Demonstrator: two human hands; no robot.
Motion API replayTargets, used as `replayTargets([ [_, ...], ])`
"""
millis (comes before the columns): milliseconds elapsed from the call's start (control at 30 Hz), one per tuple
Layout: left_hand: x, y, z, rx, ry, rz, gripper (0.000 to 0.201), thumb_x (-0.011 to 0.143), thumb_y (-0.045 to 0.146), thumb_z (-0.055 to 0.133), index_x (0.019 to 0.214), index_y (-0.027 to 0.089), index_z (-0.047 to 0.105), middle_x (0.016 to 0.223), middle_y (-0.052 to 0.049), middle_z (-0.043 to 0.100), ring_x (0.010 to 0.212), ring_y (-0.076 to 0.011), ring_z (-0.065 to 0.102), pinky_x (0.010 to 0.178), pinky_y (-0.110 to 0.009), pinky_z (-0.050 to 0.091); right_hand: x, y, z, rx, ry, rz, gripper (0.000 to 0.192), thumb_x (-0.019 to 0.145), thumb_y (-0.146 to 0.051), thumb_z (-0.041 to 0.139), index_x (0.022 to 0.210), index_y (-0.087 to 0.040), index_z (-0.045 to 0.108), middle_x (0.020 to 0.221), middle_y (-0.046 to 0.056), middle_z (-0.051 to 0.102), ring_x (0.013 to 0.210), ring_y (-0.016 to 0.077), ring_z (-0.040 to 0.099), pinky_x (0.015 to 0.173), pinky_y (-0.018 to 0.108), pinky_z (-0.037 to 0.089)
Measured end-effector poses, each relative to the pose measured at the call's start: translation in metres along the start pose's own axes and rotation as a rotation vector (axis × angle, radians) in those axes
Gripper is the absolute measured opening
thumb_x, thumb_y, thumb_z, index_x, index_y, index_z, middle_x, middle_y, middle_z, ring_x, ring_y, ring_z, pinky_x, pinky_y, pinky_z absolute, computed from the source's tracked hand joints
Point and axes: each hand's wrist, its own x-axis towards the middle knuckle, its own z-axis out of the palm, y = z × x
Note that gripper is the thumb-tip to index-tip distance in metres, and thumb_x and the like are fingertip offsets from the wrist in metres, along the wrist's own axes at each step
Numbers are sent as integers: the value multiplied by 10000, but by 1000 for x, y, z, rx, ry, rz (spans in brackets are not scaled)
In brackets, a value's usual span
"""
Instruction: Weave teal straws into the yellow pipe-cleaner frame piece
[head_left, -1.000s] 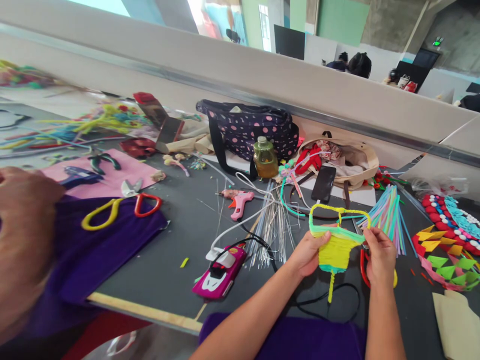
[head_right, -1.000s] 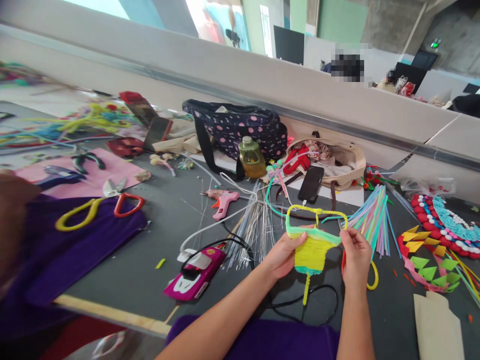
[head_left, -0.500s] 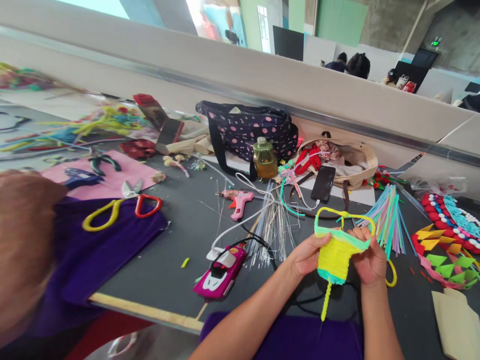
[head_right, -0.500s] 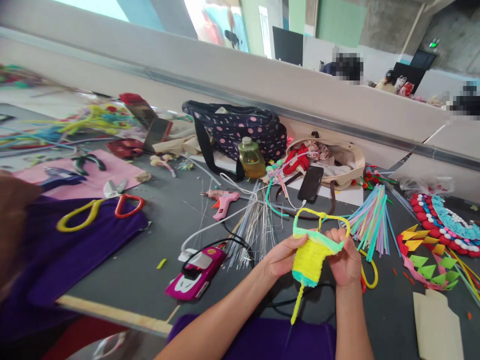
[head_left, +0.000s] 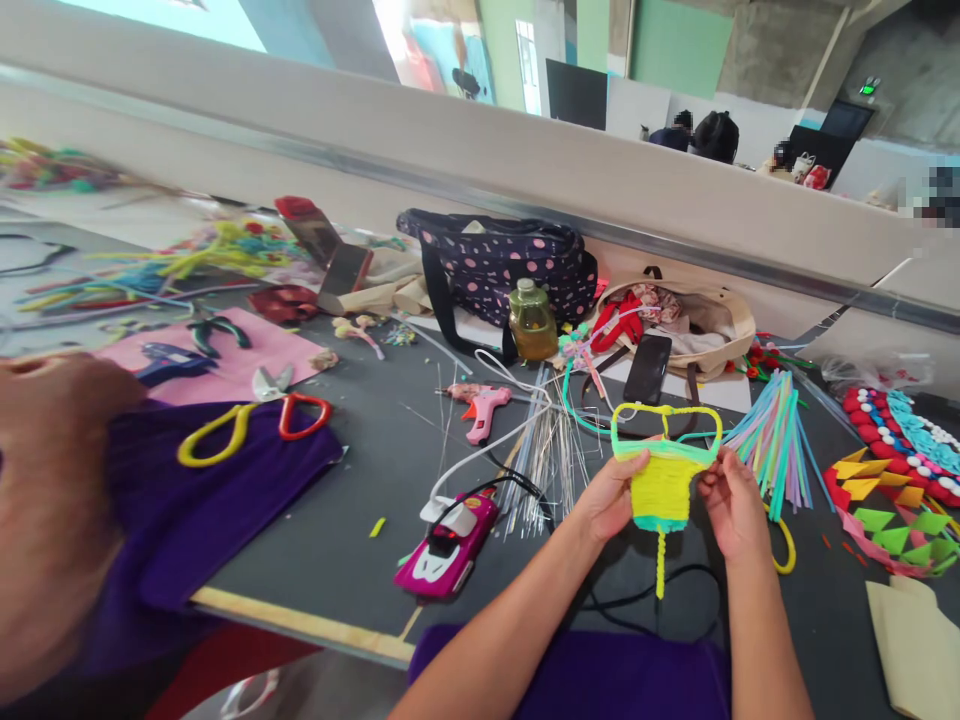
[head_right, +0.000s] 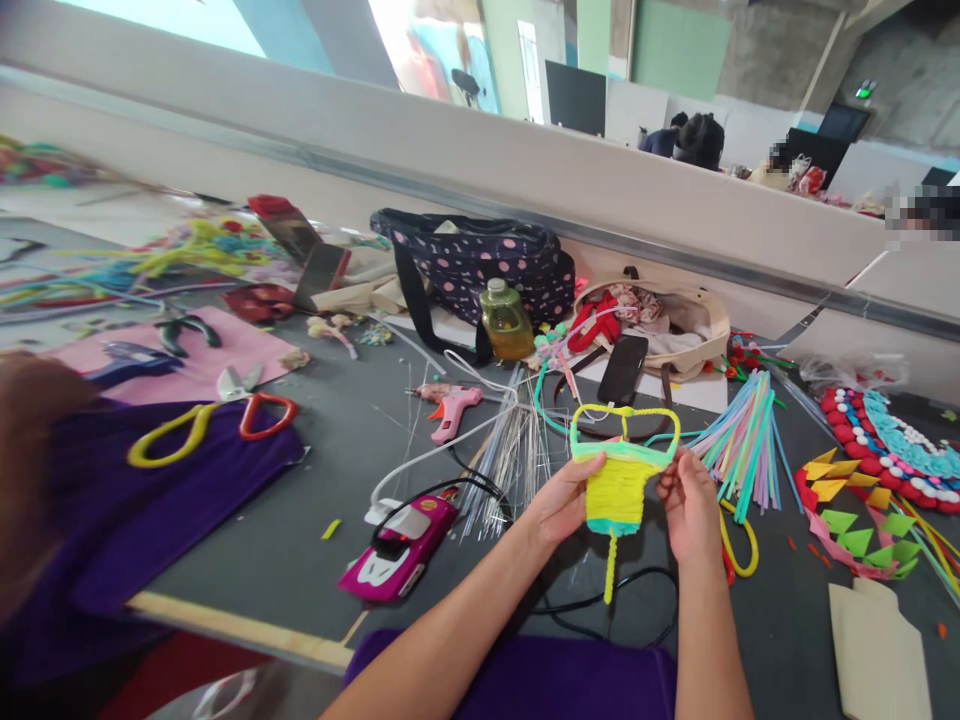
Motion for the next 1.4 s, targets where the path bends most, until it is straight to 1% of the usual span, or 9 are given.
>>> replayTargets([
  [133,2,3,-5,4,26,-16,468,798,180,626,1258,117,561,1068,-134,712,999,-260,666,959,-376,443,-1,3,1,-85,8,7,310,653,-408,794,801,-201,616,596,-60,521,506,76,466,422,179,353],
  [300,5,8,-7,-58,-41,-19,420,839,239,545,1225,75,576,1120,-156,689,1088,-291,624,996,-423,418,-1,10,-1,-121,43,-3,325,619,-419,812,764,-195,626,551,-56,548,479,75,499,413,167,404],
  [433,8,10,-11,-58,23,89,390,877,296,514,1190,76,588,1111,-159,691,1093,-292,621,998,-440,423,5,18,-5,-97,77,-18,339,589,-418,829,753,-195,633,556,-45,582,479,77,524,421,165,438],
  [533,11,9,-17,40,68,173,343,887,296,529,1159,100,600,1094,-148,698,1084,-281,627,994,-440,432,7,23,-6,-71,73,-6,352,571,-429,835,748,-199,637,568,-48,581,506,82,549,433,163,450],
  [633,14,6,-23,94,65,177,306,876,297,560,1099,95,619,1074,-160,701,1093,-291,620,996,-453,432,6,28,-4,-52,53,11,376,558,-447,836,768,-191,659,599,-36,593,519,90,557,438,179,458],
  [967,18,1,-34,82,10,100,293,888,319,546,1035,83,640,1120,-172,684,1151,-300,584,1040,-466,392,8,42,-7,-31,75,41,358,516,-419,856,700,-178,666,532,-40,568,428,74,474,392,196,392],
  [1200,18,0,-33,105,15,172,298,887,315,550,1057,87,637,1098,-169,693,1138,-289,595,1032,-452,398,8,45,-9,-11,13,99,328,538,-392,851,708,-183,665,558,-30,597,438,69,473,384,181,355],
  [1300,18,-2,-33,115,3,159,302,897,308,534,1077,86,633,1106,-169,690,1131,-283,599,1028,-446,400,6,49,-8,-21,-30,125,324,516,-366,863,688,-171,671,574,-7,628,457,94,516,398,197,365],
  [1400,18,-5,-33,100,-21,131,315,899,307,532,1104,86,626,1152,-174,671,1141,-280,593,1032,-439,396,5,53,-7,-22,-42,129,357,506,-372,865,751,-173,700,662,31,689,560,169,614,465,247,437],
])
